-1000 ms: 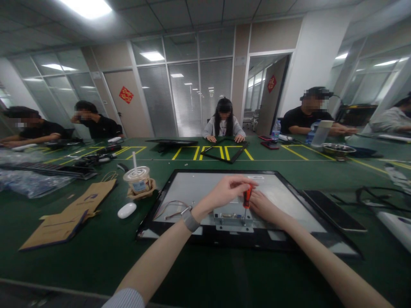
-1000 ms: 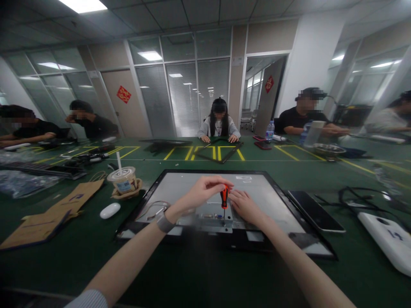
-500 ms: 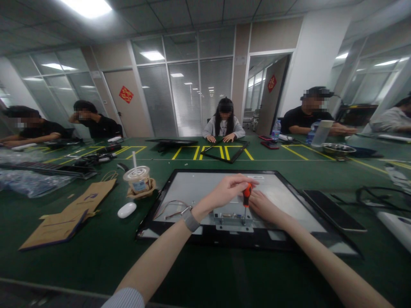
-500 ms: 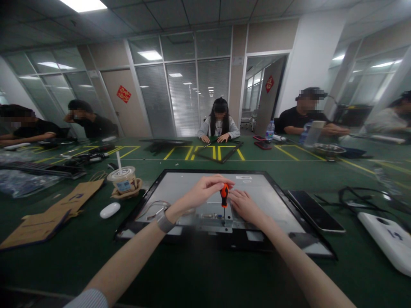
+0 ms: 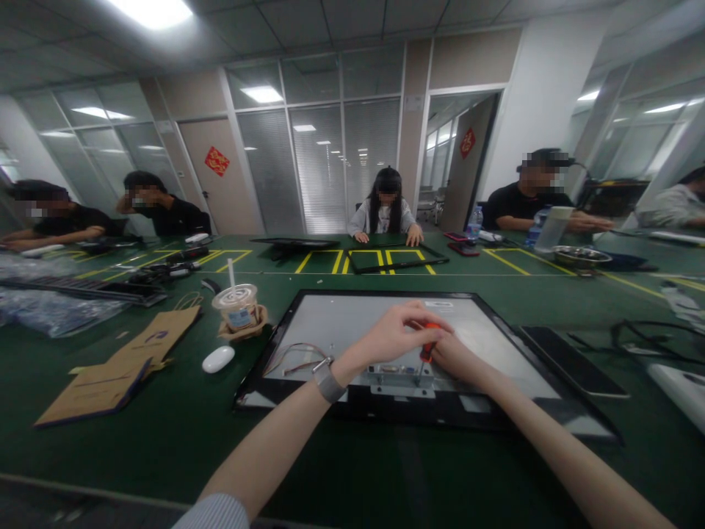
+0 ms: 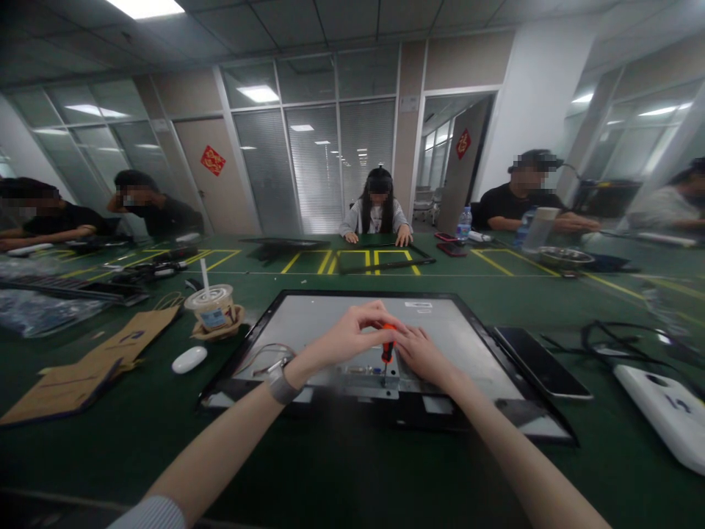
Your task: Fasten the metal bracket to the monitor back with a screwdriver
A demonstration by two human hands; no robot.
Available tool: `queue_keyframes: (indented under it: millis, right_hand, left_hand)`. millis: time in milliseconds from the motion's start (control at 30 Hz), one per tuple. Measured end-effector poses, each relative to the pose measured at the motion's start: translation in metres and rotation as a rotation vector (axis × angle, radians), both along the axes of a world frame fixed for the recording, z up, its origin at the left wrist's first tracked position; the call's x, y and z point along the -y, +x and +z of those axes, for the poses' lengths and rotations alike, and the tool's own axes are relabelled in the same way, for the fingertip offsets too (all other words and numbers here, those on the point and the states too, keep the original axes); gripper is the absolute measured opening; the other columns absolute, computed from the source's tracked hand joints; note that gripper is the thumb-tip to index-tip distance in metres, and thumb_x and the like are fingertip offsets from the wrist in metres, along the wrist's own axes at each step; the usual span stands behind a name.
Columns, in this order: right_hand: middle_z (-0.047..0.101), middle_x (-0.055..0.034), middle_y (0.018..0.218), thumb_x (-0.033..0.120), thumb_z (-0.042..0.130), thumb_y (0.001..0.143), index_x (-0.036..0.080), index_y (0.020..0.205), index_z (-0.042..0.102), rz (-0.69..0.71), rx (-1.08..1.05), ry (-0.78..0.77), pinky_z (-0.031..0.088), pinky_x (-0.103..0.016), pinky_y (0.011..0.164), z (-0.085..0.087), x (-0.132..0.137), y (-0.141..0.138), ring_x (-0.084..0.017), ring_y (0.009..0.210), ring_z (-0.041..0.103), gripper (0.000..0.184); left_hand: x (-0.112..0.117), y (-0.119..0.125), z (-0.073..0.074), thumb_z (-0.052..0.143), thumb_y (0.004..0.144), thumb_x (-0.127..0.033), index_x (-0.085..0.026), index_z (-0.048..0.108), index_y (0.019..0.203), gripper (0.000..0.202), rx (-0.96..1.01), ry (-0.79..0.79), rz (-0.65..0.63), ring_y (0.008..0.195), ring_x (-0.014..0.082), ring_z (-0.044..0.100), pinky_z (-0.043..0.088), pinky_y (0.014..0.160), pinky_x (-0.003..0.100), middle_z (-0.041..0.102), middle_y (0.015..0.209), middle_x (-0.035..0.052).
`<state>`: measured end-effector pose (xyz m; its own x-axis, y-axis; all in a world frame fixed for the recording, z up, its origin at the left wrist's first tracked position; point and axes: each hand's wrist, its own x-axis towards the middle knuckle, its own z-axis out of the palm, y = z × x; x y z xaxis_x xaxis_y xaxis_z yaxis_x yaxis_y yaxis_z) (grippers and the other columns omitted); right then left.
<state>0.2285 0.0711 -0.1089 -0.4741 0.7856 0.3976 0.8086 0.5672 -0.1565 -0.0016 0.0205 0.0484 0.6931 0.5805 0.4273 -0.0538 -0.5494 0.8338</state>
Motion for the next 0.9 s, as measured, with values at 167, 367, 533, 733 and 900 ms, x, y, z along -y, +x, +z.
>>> queue_keyframes:
  millis: [167,367,533,733,900]
  right_hand:
    - [0.063,-0.0126,0.136,0.020,0.038,0.096,0.022,0.125,0.065,-0.027,0.045,-0.041,0.042,-0.057,0.109,0.0056,0.0013,-0.0003,-0.029,0.130,0.054,0.039]
    - [0.063,-0.0149,0.136,0.020,0.040,0.096,0.020,0.127,0.064,-0.015,0.034,-0.041,0.041,-0.057,0.109,0.0038,-0.0013,0.0019,-0.031,0.131,0.052,0.039]
    - [0.062,-0.0123,0.139,0.019,0.040,0.096,0.023,0.126,0.066,-0.011,0.030,-0.033,0.040,-0.054,0.111,0.0050,-0.0003,0.0016,-0.029,0.132,0.052,0.039]
    - [0.063,-0.0102,0.138,0.018,0.040,0.095,0.025,0.129,0.064,-0.032,0.072,-0.039,0.043,-0.057,0.108,0.0026,0.0001,0.0026,-0.030,0.129,0.054,0.043]
    - [0.064,-0.0117,0.136,0.018,0.038,0.096,0.024,0.126,0.065,-0.009,0.041,-0.026,0.043,-0.056,0.107,0.0023,-0.0003,0.0024,-0.029,0.127,0.055,0.041]
  left_hand:
    - [-0.0001,-0.0009,0.0014,0.052,0.097,-0.021,-0.018,0.076,0.108,0.027,-0.007,0.052,0.059,0.108,0.0211,0.061,0.051,0.092,0.033,0.066,0.115,0.0098]
    - [0.0015,-0.0008,0.0026,0.051,0.098,-0.018,-0.018,0.075,0.113,0.028,-0.014,0.012,0.040,0.104,0.0194,0.064,0.050,0.096,0.034,0.071,0.111,0.0088]
    - [-0.0021,-0.0011,0.0001,0.068,0.089,-0.023,-0.019,0.079,0.100,0.017,0.007,0.036,0.108,0.087,0.0152,0.062,0.053,0.083,0.029,0.063,0.095,0.0048]
    - [-0.0070,-0.0030,-0.0038,0.056,0.096,-0.023,-0.020,0.077,0.108,0.025,0.052,0.014,0.082,0.104,0.0187,0.061,0.052,0.089,0.031,0.063,0.113,0.0087]
    - [-0.0054,-0.0022,-0.0028,0.055,0.095,-0.019,-0.018,0.076,0.109,0.025,0.045,-0.001,0.052,0.099,0.0182,0.065,0.052,0.092,0.034,0.069,0.106,0.0084]
